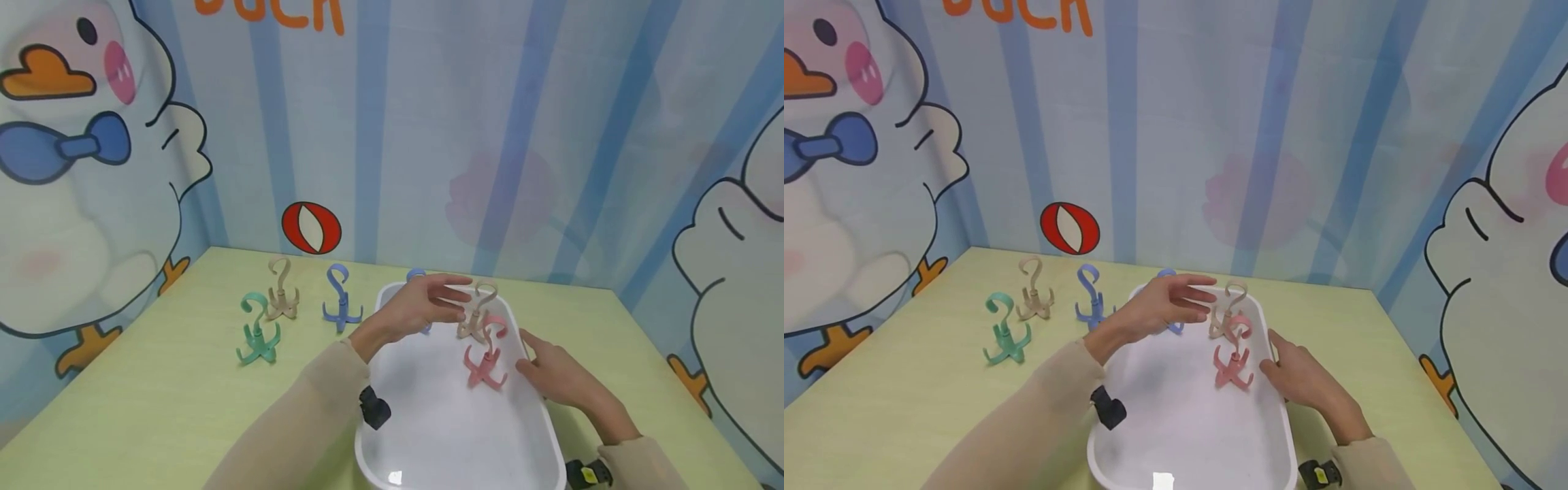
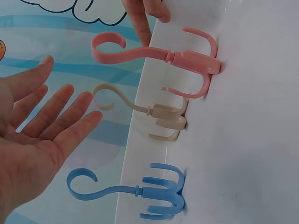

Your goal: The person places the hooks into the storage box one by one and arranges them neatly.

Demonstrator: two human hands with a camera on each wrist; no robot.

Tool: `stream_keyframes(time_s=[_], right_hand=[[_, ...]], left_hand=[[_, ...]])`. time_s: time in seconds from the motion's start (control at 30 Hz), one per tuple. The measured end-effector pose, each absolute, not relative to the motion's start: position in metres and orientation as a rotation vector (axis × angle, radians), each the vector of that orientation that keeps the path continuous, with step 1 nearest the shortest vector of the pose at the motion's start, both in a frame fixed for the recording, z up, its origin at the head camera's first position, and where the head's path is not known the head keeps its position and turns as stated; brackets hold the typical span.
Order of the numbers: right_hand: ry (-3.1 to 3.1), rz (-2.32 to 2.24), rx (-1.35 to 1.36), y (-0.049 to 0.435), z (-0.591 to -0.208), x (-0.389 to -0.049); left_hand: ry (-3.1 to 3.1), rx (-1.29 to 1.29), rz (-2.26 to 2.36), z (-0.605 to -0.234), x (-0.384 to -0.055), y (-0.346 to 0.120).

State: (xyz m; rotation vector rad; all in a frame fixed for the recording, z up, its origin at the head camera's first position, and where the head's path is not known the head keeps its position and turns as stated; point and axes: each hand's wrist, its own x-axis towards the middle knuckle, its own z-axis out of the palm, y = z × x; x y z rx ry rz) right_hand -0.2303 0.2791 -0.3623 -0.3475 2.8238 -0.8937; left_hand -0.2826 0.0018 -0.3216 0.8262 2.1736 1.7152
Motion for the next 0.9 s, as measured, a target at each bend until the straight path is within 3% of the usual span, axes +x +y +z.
stream_keyframes(time_s=[0.9], right_hand=[[2.839,-0.875,-0.343,0.278,-0.362,-0.230]], left_hand=[[2.257,0.770,1.838,-0.320,-0.274,-0.059]])
